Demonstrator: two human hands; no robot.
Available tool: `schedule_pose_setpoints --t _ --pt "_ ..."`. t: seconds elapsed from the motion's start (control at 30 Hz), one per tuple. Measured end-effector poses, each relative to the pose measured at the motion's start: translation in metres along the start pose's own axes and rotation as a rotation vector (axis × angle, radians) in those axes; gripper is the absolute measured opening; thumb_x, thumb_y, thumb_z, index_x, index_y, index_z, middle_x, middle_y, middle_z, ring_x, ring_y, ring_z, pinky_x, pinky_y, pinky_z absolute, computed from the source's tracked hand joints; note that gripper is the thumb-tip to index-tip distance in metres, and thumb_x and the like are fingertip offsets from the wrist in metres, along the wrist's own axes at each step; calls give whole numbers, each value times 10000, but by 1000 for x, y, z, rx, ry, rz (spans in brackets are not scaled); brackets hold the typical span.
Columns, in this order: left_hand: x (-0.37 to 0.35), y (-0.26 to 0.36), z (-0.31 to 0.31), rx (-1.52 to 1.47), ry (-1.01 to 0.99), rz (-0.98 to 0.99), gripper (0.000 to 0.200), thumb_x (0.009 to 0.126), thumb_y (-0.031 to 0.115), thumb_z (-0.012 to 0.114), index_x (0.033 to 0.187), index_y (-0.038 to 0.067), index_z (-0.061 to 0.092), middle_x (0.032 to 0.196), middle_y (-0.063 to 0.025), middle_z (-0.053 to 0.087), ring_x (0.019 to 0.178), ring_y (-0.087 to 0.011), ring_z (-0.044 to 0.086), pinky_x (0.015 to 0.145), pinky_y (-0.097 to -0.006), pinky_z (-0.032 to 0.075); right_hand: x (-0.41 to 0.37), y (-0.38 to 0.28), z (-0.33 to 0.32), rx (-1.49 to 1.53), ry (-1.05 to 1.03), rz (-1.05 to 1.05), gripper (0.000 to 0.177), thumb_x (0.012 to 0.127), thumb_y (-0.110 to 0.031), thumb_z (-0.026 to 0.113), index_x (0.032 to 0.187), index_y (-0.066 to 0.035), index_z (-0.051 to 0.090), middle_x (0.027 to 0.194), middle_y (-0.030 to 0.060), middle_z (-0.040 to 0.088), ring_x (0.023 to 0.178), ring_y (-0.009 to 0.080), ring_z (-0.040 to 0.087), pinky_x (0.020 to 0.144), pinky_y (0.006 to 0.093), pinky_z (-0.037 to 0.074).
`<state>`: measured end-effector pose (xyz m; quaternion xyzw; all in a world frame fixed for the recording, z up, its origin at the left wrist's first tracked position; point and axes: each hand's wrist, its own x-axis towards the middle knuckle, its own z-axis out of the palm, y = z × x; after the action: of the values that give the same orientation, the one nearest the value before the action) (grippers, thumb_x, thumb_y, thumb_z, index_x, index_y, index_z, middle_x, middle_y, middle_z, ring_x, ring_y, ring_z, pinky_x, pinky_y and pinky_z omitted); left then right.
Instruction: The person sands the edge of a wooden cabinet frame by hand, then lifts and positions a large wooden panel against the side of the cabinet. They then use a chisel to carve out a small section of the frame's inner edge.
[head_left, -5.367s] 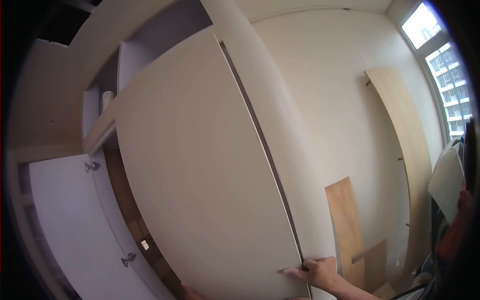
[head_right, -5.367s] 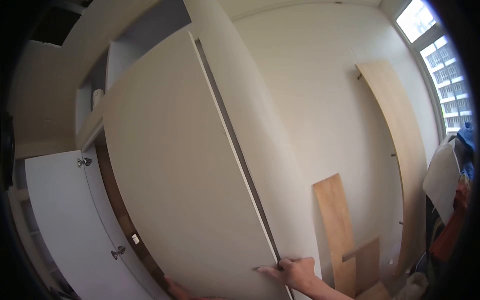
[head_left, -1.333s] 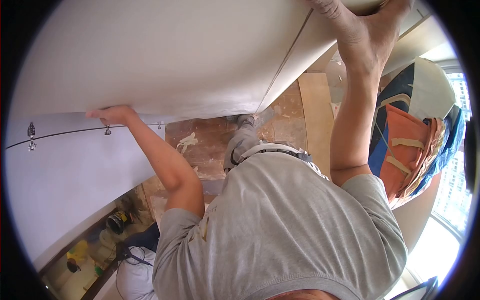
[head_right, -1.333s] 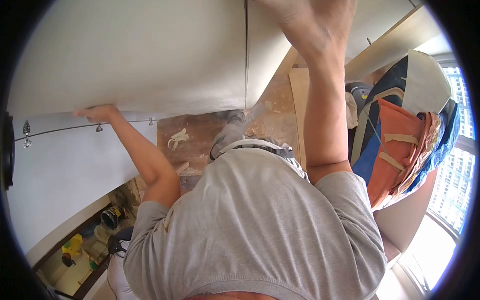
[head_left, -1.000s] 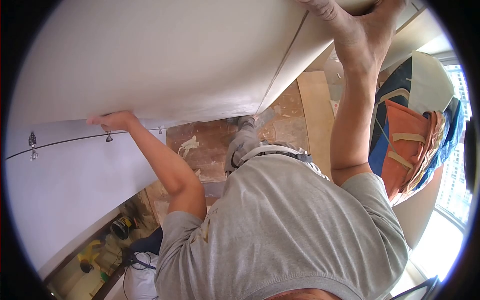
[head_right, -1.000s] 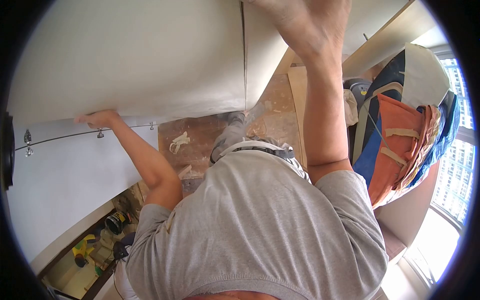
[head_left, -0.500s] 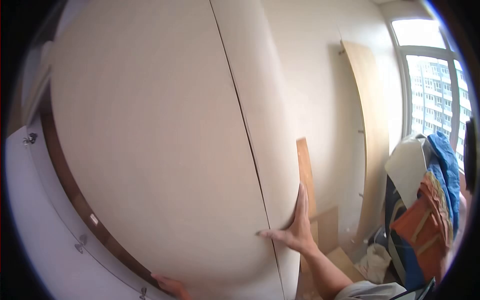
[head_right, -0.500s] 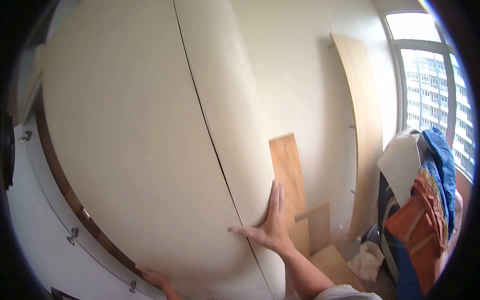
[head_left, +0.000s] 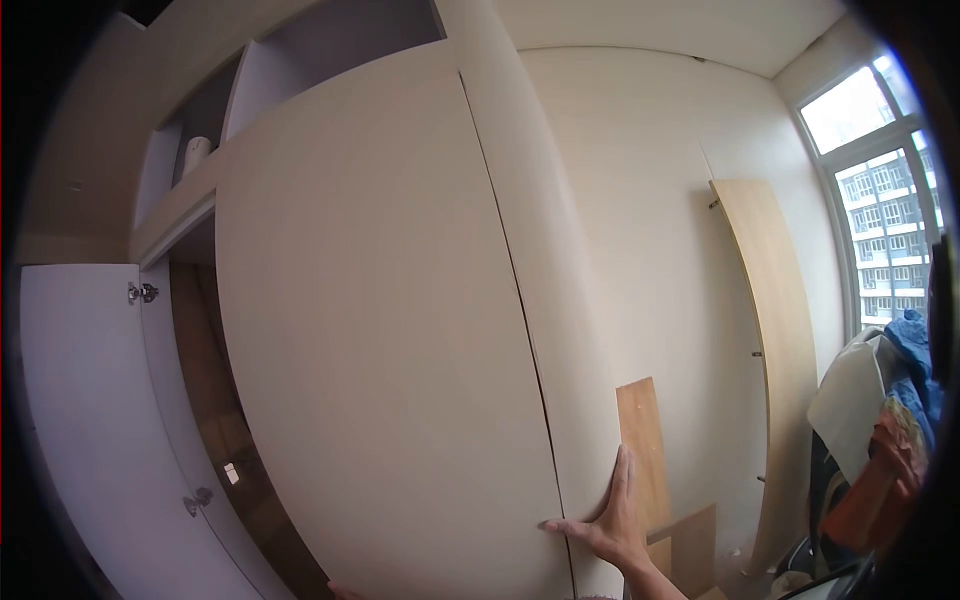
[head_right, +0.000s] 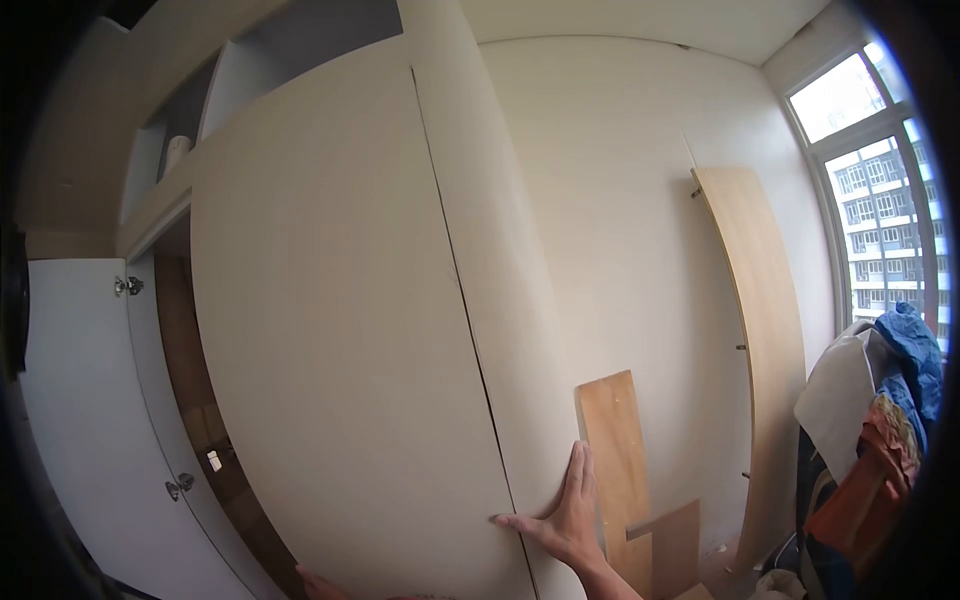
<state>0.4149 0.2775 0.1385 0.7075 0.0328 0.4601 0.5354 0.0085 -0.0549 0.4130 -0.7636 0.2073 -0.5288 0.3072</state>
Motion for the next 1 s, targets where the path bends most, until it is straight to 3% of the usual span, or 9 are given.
schedule_pose_setpoints --t 0.27,0.33,0.37,0.43,0.57,0.63,0.7,0.8,1.0 --pt "10 59 -19 51 36 74 591 1185 396 430 1446 -91 640 1287 -297 732 1148 -474 647 1051 -480 505 -2 4 2 10 10 -3 1691 594 -628 1036 1718 22 -47 1781 288 37 1669 462 60 1342 576 212" --pt "25 58 -20 -306 -188 -256 501 1157 354 529 1403 -55 681 1174 -229 752 1012 -398 675 963 -441 538 -1 7 2 -2 23 -35 1681 601 -631 1032 1717 26 -39 1776 297 51 1665 469 76 1337 579 220" --pt "37 69 -23 -297 -190 -258 501 1157 354 529 1403 -55 681 1174 -229 752 1012 -398 675 963 -441 538 -2 9 3 -17 34 -65 1670 609 -635 1028 1716 31 -31 1770 306 65 1661 477 93 1331 583 228" --pt "72 114 -28 -682 -390 -86 657 1170 501 498 1114 -122 698 1104 -183 751 985 -274 671 921 -429 525 2 13 3 5 43 -111 1661 614 -637 1024 1715 35 -23 1765 316 80 1656 484 112 1326 587 237" --pt "149 170 -29 -618 -401 153 552 1152 401 573 1376 -99 641 1316 -177 722 1192 -255 667 1074 -386 490 2 14 4 -20 83 -171 1641 620 -642 1018 1715 42 5 1753 333 123 1642 502 164 1313 600 259" --pt "171 199 -24 -628 -381 175 568 1154 409 568 1406 -96 625 1320 -161 713 1205 -242 642 1079 -379 476 1 10 2 -30 77 -140 1638 618 -640 1019 1715 40 11 1753 330 127 1642 500 167 1314 599 259" --pt "171 230 -26 -676 -383 162 589 1153 447 568 1381 -90 650 1281 -145 726 1172 -229 655 1058 -371 490 0 11 3 -30 96 -151 1627 620 -639 1019 1721 30 25 1757 324 134 1646 493 168 1316 594 259" --pt "179 196 -3 -632 -409 16 612 1150 490 567 1276 -97 687 1192 -116 732 1072 -211 652 999 -360 503 1 16 7 -30 107 -163 1625 620 -650 1013 1726 16 26 1763 322 125 1647 493 165 1316 595 259" --pt "173 206 -5 -645 -340 23 662 1147 542 556 1127 -107 687 1085 -92 697 949 -193 576 912 -353 498 2 15 9 1 109 -166 1635 615 -684 999 1737 -5 22 1771 314 121 1645 495 171 1314 598 264"
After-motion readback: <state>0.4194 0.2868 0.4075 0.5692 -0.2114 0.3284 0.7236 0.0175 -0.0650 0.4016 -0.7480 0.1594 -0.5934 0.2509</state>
